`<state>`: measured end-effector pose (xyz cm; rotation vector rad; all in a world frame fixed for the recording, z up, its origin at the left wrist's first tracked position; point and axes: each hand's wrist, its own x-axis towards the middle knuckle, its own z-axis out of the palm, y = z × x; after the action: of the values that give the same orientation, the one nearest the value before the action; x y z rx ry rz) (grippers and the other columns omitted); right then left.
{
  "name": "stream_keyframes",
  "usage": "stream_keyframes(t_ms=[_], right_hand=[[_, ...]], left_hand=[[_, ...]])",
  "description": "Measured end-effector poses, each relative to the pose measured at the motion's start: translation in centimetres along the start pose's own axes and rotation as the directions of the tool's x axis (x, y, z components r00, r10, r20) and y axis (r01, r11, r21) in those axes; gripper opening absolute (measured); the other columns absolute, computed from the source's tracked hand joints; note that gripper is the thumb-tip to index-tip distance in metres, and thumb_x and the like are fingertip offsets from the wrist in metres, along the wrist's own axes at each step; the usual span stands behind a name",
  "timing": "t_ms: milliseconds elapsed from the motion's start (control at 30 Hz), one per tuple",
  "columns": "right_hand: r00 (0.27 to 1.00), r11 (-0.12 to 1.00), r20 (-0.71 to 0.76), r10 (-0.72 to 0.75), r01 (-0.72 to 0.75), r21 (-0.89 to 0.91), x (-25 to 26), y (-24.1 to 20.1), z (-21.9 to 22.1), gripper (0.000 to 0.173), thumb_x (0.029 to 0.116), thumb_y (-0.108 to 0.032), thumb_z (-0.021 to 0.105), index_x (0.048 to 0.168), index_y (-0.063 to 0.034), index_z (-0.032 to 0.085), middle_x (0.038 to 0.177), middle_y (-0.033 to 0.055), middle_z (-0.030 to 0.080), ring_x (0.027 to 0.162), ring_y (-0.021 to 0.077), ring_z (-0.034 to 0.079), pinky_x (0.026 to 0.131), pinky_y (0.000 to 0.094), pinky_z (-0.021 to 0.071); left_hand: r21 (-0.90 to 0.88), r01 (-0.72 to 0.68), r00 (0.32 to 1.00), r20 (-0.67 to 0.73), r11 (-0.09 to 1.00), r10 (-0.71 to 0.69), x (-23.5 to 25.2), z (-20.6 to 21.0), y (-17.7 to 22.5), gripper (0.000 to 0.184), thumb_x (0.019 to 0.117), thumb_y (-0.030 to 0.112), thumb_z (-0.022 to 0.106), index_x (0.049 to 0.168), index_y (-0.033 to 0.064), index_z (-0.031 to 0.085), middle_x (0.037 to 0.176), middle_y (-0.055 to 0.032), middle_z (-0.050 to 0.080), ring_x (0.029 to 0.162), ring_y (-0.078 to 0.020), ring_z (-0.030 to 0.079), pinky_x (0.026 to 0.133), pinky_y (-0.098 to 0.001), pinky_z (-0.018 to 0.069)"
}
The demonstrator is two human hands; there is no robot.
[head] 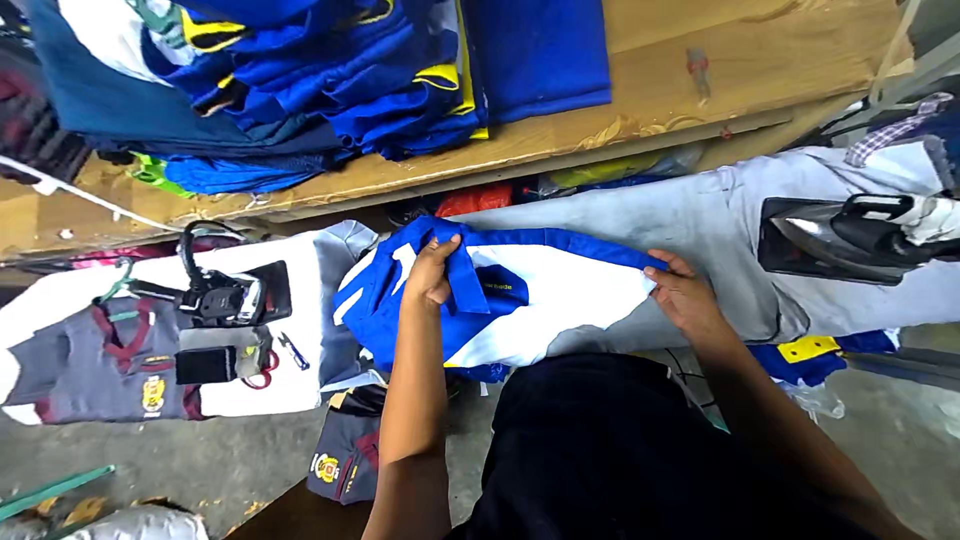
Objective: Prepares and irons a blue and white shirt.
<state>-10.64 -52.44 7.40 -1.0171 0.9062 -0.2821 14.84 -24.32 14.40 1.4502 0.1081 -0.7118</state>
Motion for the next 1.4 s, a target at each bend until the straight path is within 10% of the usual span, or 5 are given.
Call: stream_keyframes(t_ms=[367, 633, 933, 1167, 1400], right_hand=[[0.904, 0.915, 0.332, -0.27, 0.348, -0.205, -1.4, -3.7, 3.4, 0.038, 0.0888, 0.004, 0.064, 0.126, 0.003, 0.057, 0.101, -0.0006, 0.071, 0.088, 0.0041, 0.069, 0.08, 0.0224, 0.0592], [0.608, 0.697, 0.699, -0.376, 0.683, -0.219, -5.8, -6.2, 8.9, 0.036, 0.0809, 0.009, 0.07, 0.116, 0.0102, 0.06, 0.098, -0.0038, 0.071, 0.087, -0.0077, 0.066, 0.082, 0.0135, 0.057], [0.318, 0.228, 0.871, -0.374, 0.942, -0.246, -9.4, -6.4, 14.9, 0.019, 0.0829, -0.008, 0.074, 0.096, 0.0055, 0.072, 0.086, 0.0215, 0.069, 0.071, 0.0299, 0.067, 0.064, 0.0449, 0.0558], [-0.087, 0.586, 0.95, -0.3, 0.769, 0.255, -14.7, -8.9, 16.7, 0.019, 0.0939, -0.017, 0.07, 0.093, -0.0017, 0.061, 0.117, 0.0114, 0.071, 0.109, 0.0051, 0.068, 0.092, 0.0198, 0.0569], [0.204, 0.641, 0.789, -0.58, 0.712, 0.287, -15.4, -11.3, 11.7, 0.023, 0.0992, -0.006, 0.065, 0.119, -0.011, 0.053, 0.107, -0.005, 0.071, 0.101, -0.001, 0.068, 0.091, 0.0192, 0.0583]], left_hand=[[-0.053, -0.457, 0.867, -0.25, 0.888, 0.431, -10.5, -5.4, 1.1, 0.02, 0.1046, 0.006, 0.048, 0.12, 0.0139, 0.057, 0.103, 0.0041, 0.07, 0.094, -0.0071, 0.068, 0.087, -0.0309, 0.0583], [0.044, -0.564, 0.654, -0.586, 0.824, 0.479, -21.5, -10.2, -1.7, 0.025, 0.0942, -0.005, 0.056, 0.12, -0.0053, 0.056, 0.102, -0.0079, 0.072, 0.094, -0.0142, 0.071, 0.088, -0.0354, 0.0596], [0.185, -0.643, 0.325, -0.813, 0.743, 0.483, -32.1, -11.6, -7.4, 0.023, 0.0921, -0.007, 0.052, 0.112, 0.0023, 0.059, 0.097, 0.0011, 0.074, 0.092, -0.0087, 0.072, 0.086, -0.032, 0.0609], [0.566, -0.683, 0.115, -0.54, 0.461, 0.834, -33.6, -16.4, 5.5, 0.032, 0.0901, 0.0, 0.066, 0.118, 0.0156, 0.061, 0.105, 0.0105, 0.072, 0.098, -0.0044, 0.069, 0.089, -0.0288, 0.0584], [0.566, -0.779, 0.325, -0.003, 0.269, 0.946, -18.8, -13.7, 24.0, 0.031, 0.0927, 0.004, 0.066, 0.122, 0.0117, 0.057, 0.112, 0.0049, 0.069, 0.108, -0.0112, 0.067, 0.097, -0.0348, 0.0561]])
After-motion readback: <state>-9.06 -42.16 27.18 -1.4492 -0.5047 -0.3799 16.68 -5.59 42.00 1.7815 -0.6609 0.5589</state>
